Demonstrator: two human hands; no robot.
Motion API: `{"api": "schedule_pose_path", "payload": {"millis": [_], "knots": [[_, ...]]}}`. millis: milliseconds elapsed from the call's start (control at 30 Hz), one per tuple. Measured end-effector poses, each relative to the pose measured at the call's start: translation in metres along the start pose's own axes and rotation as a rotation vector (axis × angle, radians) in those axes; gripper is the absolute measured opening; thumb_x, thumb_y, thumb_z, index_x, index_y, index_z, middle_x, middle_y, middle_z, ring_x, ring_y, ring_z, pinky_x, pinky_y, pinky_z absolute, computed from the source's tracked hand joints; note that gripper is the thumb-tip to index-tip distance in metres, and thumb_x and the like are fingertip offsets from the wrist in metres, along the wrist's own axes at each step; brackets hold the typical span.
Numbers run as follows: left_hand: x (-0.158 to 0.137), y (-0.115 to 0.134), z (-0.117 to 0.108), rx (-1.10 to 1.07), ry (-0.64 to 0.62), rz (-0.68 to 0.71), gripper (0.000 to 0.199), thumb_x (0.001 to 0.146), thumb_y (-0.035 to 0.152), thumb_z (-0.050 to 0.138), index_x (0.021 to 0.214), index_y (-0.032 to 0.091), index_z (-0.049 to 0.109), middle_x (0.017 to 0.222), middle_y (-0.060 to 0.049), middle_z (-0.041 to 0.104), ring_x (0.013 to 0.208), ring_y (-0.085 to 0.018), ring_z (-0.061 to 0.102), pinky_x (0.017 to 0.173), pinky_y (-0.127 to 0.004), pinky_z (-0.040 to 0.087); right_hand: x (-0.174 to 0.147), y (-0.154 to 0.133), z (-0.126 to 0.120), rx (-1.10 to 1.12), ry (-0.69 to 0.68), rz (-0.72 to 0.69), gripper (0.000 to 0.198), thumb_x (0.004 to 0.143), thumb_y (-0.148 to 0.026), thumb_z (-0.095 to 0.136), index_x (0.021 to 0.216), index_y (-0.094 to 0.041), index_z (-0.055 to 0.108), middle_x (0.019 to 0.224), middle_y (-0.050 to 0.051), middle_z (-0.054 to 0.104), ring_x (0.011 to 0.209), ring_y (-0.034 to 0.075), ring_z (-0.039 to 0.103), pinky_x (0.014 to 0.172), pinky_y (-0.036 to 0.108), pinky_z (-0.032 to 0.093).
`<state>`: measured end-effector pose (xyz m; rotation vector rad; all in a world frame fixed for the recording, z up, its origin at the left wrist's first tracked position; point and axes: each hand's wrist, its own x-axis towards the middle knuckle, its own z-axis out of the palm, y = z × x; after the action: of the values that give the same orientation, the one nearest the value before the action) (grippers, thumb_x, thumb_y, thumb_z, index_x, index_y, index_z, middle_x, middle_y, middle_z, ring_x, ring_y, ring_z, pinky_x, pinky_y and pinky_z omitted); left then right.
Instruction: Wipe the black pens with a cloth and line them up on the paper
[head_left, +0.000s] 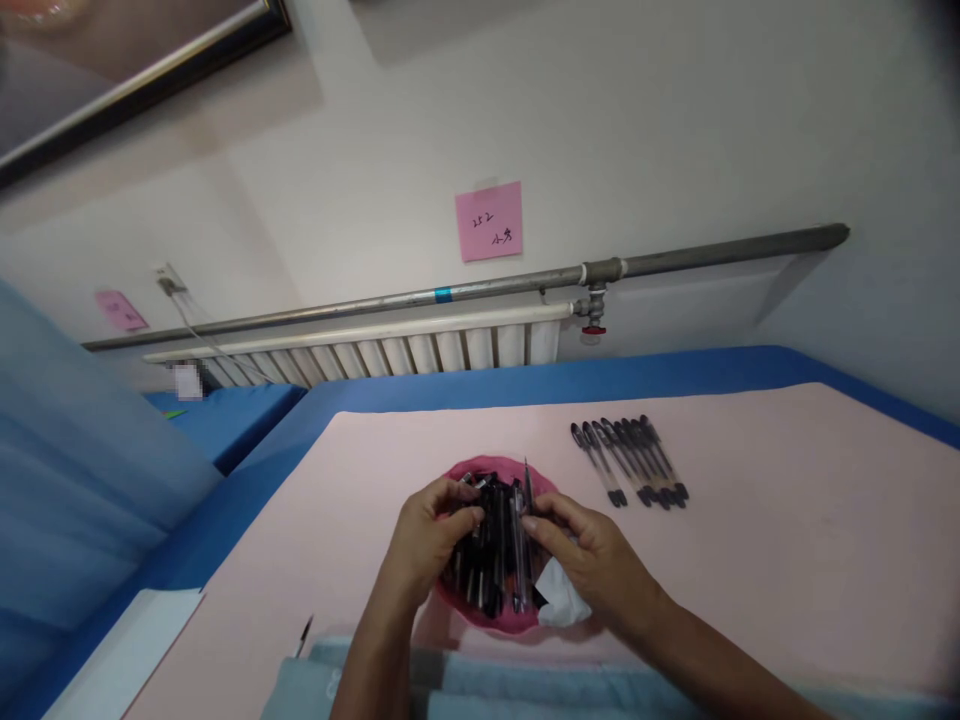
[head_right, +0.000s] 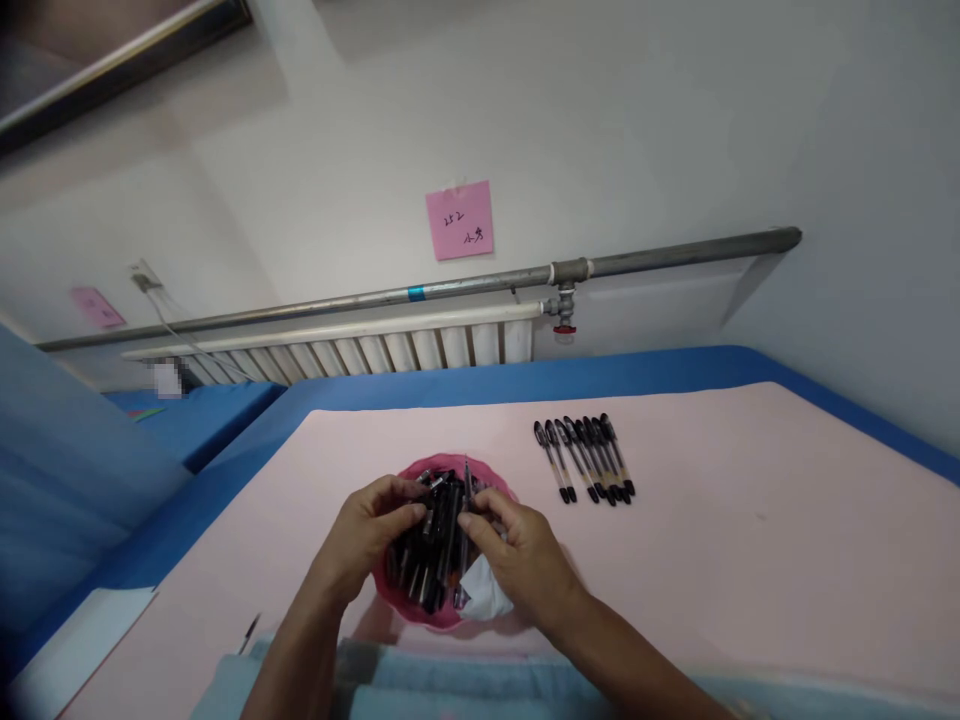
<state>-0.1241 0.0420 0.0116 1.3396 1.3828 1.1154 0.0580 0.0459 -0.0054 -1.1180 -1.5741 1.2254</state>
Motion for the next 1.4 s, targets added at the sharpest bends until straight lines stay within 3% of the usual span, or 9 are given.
{"api": "schedule_pose_path", "payload": {"millis": [100, 233, 400, 567, 900, 1167, 1400], "knots": [[-0.002, 0.005, -0.003, -0.401, -0.066, -0.084, 0.016, 0.065, 0.018, 0.068, 0.079, 0.016, 0.060, 0.073, 0.000, 0.063, 0.067, -0.011, 0.056, 0.067, -0.024, 0.042, 0.000, 0.000, 0.000, -0.009, -0.005, -0.002, 0.016, 0.078, -0.034, 0.053, 0.071, -0.020, 0.057, 0.067, -0.002, 0.056, 0.064, 0.013, 0.052, 0.060, 0.025, 0.043], [-0.004, 0.009, -0.001, -0.595, -0.084, -0.133, 0.021, 0.061, 0.015, 0.072, 0.077, 0.014, 0.058, 0.072, -0.001, 0.064, 0.068, -0.010, 0.060, 0.069, -0.023, 0.045, -0.001, -0.004, 0.001, 0.099, -0.003, 0.021, 0.015, 0.076, -0.034, 0.057, 0.070, -0.020, 0.057, 0.065, -0.002, 0.058, 0.062, 0.014, 0.054, 0.060, 0.025, 0.043], [-0.006, 0.011, 0.009, -0.426, -0.138, -0.181, 0.024, 0.062, 0.018, 0.070, 0.083, 0.013, 0.060, 0.069, -0.001, 0.063, 0.065, -0.013, 0.062, 0.062, -0.025, 0.049, 0.000, -0.013, 0.001, 0.505, 0.112, 0.193, 0.017, 0.072, -0.035, 0.061, 0.076, -0.020, 0.057, 0.056, -0.002, 0.060, 0.048, 0.013, 0.053, 0.048, 0.024, 0.041], [-0.008, 0.011, 0.017, -0.365, -0.196, -0.189, 0.021, 0.061, 0.017, 0.068, 0.079, 0.013, 0.059, 0.068, 0.001, 0.061, 0.058, -0.011, 0.059, 0.058, -0.024, 0.049, 0.003, -0.018, -0.004, 0.671, 0.213, 0.195, 0.021, 0.067, -0.033, 0.067, 0.080, -0.020, 0.056, 0.056, -0.003, 0.061, 0.035, 0.008, 0.041, 0.037, 0.020, 0.030], [-0.008, 0.014, 0.016, -0.360, -0.219, -0.196, 0.019, 0.064, 0.021, 0.068, 0.079, 0.013, 0.062, 0.069, -0.002, 0.064, 0.065, -0.013, 0.061, 0.063, -0.026, 0.050, 0.002, -0.018, -0.004, 0.698, 0.229, 0.183, 0.021, 0.067, -0.031, 0.067, 0.080, -0.020, 0.055, 0.058, -0.004, 0.061, 0.034, 0.007, 0.041, 0.036, 0.021, 0.030], [-0.010, 0.012, 0.016, -0.349, -0.221, -0.215, 0.021, 0.063, 0.023, 0.069, 0.081, 0.013, 0.063, 0.069, -0.002, 0.064, 0.066, -0.013, 0.062, 0.065, -0.027, 0.049, 0.001, -0.019, -0.005, 0.599, 0.208, 0.178, 0.019, 0.069, -0.033, 0.063, 0.081, -0.020, 0.055, 0.059, -0.002, 0.063, 0.034, 0.008, 0.042, 0.035, 0.021, 0.028], [-0.008, 0.012, 0.017, -0.387, -0.174, -0.232, 0.028, 0.057, 0.027, 0.075, 0.077, 0.013, 0.062, 0.067, -0.001, 0.063, 0.063, -0.014, 0.062, 0.063, -0.028, 0.049, 0.003, -0.015, -0.006, 0.555, 0.205, 0.190, 0.020, 0.070, -0.035, 0.064, 0.082, -0.021, 0.057, 0.057, -0.002, 0.064, 0.041, 0.012, 0.051, 0.042, 0.023, 0.037]]}}
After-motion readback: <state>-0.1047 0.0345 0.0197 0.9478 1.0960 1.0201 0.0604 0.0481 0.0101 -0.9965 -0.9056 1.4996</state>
